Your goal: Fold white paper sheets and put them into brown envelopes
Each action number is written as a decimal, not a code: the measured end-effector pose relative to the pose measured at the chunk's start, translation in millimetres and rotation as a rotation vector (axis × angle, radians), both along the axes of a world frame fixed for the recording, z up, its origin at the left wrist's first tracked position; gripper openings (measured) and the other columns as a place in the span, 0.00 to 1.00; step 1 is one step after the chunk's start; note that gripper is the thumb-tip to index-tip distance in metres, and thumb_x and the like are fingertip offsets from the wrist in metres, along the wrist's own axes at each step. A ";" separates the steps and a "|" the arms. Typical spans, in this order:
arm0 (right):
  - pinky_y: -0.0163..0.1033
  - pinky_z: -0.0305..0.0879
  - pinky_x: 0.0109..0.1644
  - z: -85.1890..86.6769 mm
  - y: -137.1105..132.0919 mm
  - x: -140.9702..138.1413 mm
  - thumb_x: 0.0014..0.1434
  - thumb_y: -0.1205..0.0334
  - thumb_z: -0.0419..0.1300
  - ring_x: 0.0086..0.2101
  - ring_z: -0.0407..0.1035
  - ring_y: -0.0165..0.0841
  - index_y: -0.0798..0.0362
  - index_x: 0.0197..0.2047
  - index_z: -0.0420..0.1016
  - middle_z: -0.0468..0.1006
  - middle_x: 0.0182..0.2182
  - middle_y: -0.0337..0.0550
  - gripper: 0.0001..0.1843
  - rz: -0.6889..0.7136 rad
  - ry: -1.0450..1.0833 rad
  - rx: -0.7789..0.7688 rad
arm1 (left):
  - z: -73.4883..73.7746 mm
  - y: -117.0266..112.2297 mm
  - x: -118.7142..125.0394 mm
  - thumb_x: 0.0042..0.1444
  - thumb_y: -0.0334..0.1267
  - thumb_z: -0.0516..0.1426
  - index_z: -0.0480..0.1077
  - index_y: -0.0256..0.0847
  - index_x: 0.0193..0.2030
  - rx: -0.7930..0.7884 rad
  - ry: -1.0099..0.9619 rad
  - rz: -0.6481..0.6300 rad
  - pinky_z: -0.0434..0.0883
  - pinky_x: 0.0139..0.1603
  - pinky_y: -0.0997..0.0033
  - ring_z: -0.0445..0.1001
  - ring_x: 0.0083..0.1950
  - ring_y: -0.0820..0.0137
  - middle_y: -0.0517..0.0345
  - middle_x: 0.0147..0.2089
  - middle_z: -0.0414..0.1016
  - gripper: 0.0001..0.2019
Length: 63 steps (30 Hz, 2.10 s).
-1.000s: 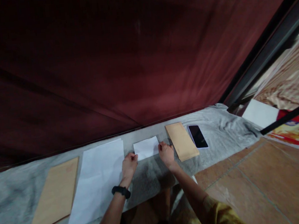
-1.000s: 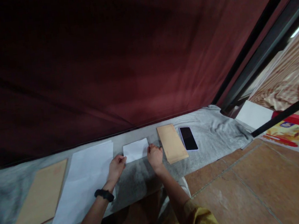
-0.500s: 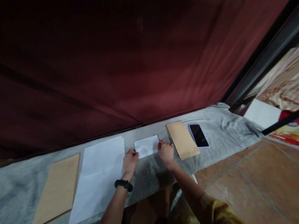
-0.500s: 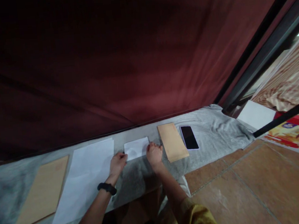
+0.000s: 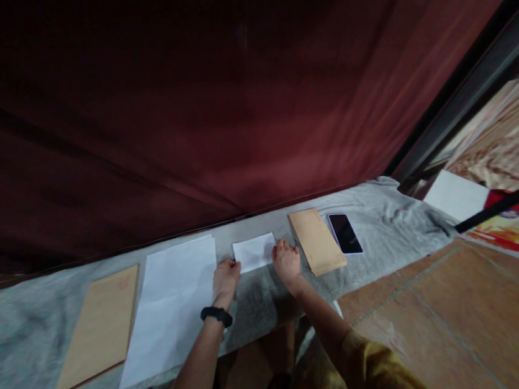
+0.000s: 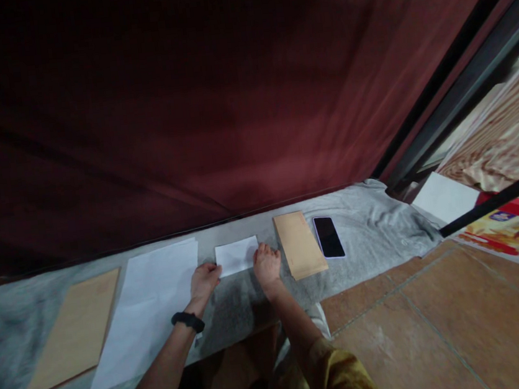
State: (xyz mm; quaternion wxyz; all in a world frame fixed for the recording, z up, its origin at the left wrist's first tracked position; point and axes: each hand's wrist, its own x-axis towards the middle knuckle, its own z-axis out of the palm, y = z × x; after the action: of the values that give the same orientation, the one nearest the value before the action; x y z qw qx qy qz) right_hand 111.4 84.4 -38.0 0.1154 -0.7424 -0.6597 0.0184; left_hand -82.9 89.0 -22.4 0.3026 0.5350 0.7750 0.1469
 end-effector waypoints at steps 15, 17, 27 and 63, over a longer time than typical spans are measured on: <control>0.49 0.61 0.58 7.4 -12.4 -4.0 0.72 0.64 0.47 0.53 0.69 0.43 0.56 0.60 0.69 0.75 0.55 0.58 0.18 0.110 0.056 0.055 | 9.3 -1.0 6.3 0.60 0.45 0.55 0.77 0.43 0.41 -0.028 0.131 0.012 0.69 0.39 0.68 0.80 0.46 0.58 0.49 0.42 0.83 0.12; 0.48 0.58 0.63 3.8 -17.9 -7.8 0.72 0.63 0.47 0.59 0.64 0.41 0.55 0.65 0.66 0.70 0.62 0.56 0.21 0.253 0.102 0.088 | 9.6 -0.8 6.7 0.60 0.45 0.55 0.77 0.43 0.41 -0.027 0.141 0.010 0.69 0.39 0.68 0.80 0.46 0.58 0.48 0.43 0.83 0.12; 0.52 0.49 0.71 -9.7 -26.8 -20.9 0.74 0.53 0.46 0.69 0.53 0.41 0.52 0.71 0.61 0.58 0.71 0.52 0.27 0.357 0.113 0.079 | 14.9 -4.4 10.7 0.62 0.44 0.54 0.76 0.43 0.42 -0.001 0.184 -0.015 0.69 0.39 0.67 0.80 0.46 0.58 0.49 0.44 0.83 0.12; 0.48 0.52 0.71 -6.1 -3.8 -43.2 0.74 0.55 0.45 0.67 0.57 0.37 0.51 0.67 0.68 0.64 0.69 0.48 0.24 0.392 0.171 0.091 | -43.7 -53.2 33.8 0.62 0.31 0.48 0.53 0.26 0.73 0.502 0.465 -0.612 0.52 0.75 0.49 0.48 0.77 0.53 0.33 0.75 0.53 0.32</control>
State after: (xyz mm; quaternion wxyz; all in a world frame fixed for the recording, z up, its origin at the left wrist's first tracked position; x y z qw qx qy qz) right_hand 68.2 80.5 -44.1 0.1984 -0.5898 -0.7794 0.0734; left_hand -49.0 35.8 -66.1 0.0112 0.8148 0.5691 0.1098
